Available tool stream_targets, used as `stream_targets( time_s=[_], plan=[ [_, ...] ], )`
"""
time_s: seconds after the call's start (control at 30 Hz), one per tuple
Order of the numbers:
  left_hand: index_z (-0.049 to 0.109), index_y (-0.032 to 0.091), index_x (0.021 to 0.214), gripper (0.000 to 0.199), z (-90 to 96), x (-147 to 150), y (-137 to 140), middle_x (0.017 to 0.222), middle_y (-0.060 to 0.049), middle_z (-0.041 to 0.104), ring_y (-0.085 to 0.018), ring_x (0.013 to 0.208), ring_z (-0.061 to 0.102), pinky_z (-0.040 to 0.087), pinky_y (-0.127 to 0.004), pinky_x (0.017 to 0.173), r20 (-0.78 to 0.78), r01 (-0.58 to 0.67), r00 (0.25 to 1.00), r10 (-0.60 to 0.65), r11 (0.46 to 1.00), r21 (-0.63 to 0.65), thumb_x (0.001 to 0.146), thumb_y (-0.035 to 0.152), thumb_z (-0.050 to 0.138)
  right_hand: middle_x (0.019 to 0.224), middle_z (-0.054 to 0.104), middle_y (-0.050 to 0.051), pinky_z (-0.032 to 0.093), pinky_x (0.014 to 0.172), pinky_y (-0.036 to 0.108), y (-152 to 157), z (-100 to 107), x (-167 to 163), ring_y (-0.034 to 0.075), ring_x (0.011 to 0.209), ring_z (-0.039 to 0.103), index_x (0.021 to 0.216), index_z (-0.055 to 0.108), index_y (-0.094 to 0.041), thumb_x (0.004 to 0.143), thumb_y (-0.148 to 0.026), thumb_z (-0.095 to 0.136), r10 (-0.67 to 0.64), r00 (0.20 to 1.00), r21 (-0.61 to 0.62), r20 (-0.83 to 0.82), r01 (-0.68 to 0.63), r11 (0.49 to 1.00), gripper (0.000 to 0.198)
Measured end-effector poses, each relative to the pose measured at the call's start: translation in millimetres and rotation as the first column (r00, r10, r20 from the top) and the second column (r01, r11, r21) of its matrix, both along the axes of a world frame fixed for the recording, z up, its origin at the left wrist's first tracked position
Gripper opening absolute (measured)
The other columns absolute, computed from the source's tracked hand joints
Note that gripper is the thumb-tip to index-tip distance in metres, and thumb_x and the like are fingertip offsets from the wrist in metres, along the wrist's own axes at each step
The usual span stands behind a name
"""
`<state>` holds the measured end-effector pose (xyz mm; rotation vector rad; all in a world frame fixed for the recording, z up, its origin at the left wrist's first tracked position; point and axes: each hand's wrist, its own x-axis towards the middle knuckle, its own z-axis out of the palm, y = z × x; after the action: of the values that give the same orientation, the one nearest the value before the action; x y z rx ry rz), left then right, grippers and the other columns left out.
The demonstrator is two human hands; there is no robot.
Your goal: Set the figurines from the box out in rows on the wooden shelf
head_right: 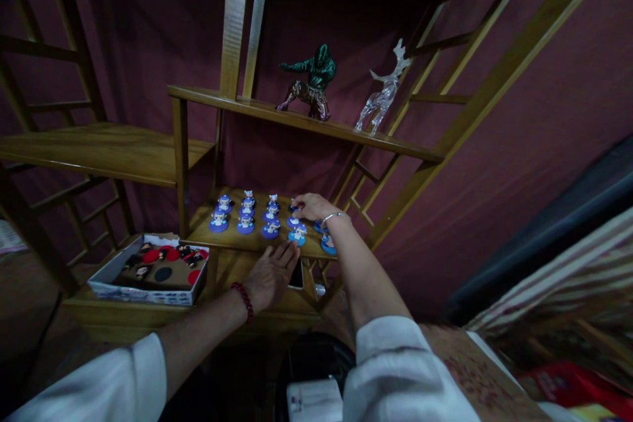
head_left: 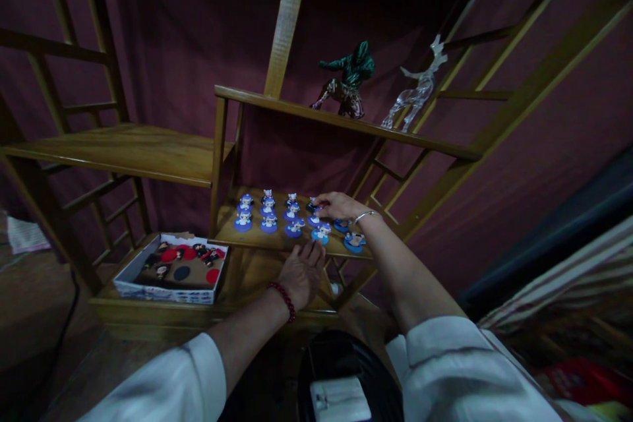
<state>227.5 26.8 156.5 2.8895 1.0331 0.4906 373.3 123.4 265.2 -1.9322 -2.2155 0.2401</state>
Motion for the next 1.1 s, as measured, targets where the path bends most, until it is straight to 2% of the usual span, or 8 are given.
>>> stream_targets(
  time_s=[0.23, 0.37, 0.63, 0.87, 1.1],
  plan=[
    [0.034, 0.008, 0.128, 0.045, 1.1, 1.0, 0.5, 0.139, -0.016, 0.025, -0.027, 0.127, 0.02, 0.024, -0.048, 0.097, -0.03, -0.014, 0.999, 0.014, 1.0, 0.001, 0.083, 0.012, 0.024, 0.087, 0.066, -0.001, 0.044, 0.07, 0.022, 10.0, -9.1, -5.5, 0.016, 0.08, 0.059, 0.089, 0.067, -0.026, 0.056, -0.018, 0.069, 0.03, 0.981, 0.012, 0.191, -0.033, 0.999, 0.034],
    [0.034, 0.009, 0.128, 0.045, -3.6, 1.4, 2.8, 0.138, -0.016, 0.027, -0.027, 0.127, 0.021, 0.025, -0.048, 0.097, 0.003, -0.004, 1.0, 0.004, 1.0, 0.023, 0.084, 0.014, 0.027, 0.083, 0.066, 0.001, 0.043, 0.066, 0.022, 13.1, -13.9, -6.9, 0.017, 0.076, 0.06, 0.083, 0.068, -0.025, 0.054, -0.018, 0.07, 0.016, 0.963, -0.002, 0.269, -0.016, 1.0, 0.03],
    [0.031, 0.011, 0.129, 0.044, -1.1, 0.4, 2.1, 0.139, -0.011, 0.027, -0.023, 0.127, 0.022, 0.028, -0.045, 0.097, -0.068, -0.033, 0.997, 0.037, 0.997, 0.064, 0.087, 0.018, 0.023, 0.087, 0.066, 0.001, 0.042, 0.067, 0.019, 11.4, -10.3, -10.2, 0.015, 0.08, 0.06, 0.092, 0.066, -0.023, 0.063, -0.021, 0.063, 0.04, 0.931, -0.065, 0.362, -0.017, 0.998, 0.029],
    [0.031, 0.011, 0.13, 0.045, 7.9, -1.0, -1.0, 0.14, -0.011, 0.025, -0.022, 0.127, 0.022, 0.03, -0.042, 0.096, -0.106, -0.05, 0.993, 0.055, 0.997, 0.052, 0.088, 0.018, 0.018, 0.088, 0.066, 0.002, 0.041, 0.066, 0.017, 15.7, -8.9, -9.9, 0.015, 0.082, 0.06, 0.098, 0.063, -0.022, 0.066, -0.023, 0.061, 0.013, 0.93, -0.099, 0.367, 0.025, 0.995, 0.032],
    [0.031, 0.013, 0.13, 0.045, -3.2, 0.7, 3.0, 0.14, -0.01, 0.025, -0.023, 0.127, 0.021, 0.03, -0.043, 0.096, -0.103, -0.047, 0.993, 0.059, 0.992, 0.119, 0.086, 0.019, 0.026, 0.096, 0.065, 0.003, 0.041, 0.07, 0.018, 18.4, -11.0, -10.7, 0.016, 0.089, 0.059, 0.098, 0.064, -0.022, 0.066, -0.024, 0.062, -0.006, 0.928, -0.081, 0.372, 0.039, 0.996, 0.032]
  ],
)
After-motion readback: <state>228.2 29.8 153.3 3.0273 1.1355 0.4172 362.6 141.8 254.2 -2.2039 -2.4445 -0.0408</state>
